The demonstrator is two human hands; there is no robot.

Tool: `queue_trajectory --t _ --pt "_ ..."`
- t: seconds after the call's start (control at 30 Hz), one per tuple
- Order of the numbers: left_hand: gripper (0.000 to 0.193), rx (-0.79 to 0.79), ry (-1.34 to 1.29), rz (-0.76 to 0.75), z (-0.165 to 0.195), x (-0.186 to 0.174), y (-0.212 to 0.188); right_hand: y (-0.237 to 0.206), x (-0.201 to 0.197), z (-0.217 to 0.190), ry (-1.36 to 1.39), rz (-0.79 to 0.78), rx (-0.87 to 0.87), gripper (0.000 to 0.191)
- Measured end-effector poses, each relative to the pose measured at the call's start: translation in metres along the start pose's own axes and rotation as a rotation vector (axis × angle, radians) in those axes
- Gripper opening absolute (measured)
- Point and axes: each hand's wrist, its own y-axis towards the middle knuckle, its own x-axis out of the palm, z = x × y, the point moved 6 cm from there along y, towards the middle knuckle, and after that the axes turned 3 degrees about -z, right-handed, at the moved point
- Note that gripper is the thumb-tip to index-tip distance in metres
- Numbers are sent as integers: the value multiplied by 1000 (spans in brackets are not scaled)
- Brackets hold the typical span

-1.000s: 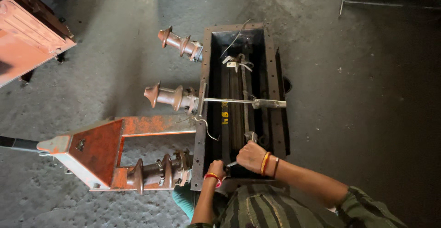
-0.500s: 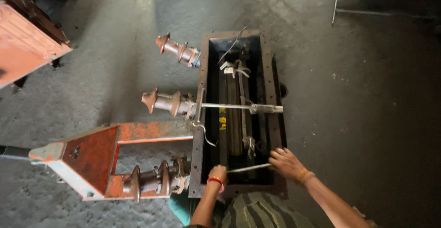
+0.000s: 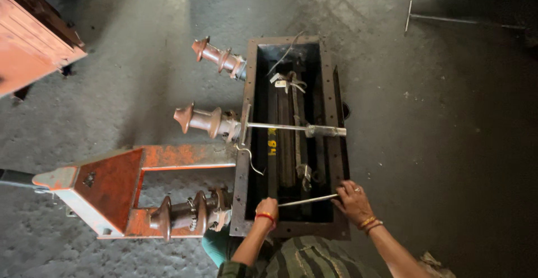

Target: The person uses a metal rod to scrape and clean the interior of a large, rectangular metal machine housing. They repeatedly insert the rod into the housing and move it back and forth to dislodge debris.

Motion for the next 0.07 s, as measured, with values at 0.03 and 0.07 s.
queue_trajectory --t 0.03,0.07 --pt "26 -25 -38 28 -2 -4 1 5 6 2 -17 -82 38 43" --pt "27 -49 -76 53 -4 -5 0 8 14 3 -33 -167 77 41"
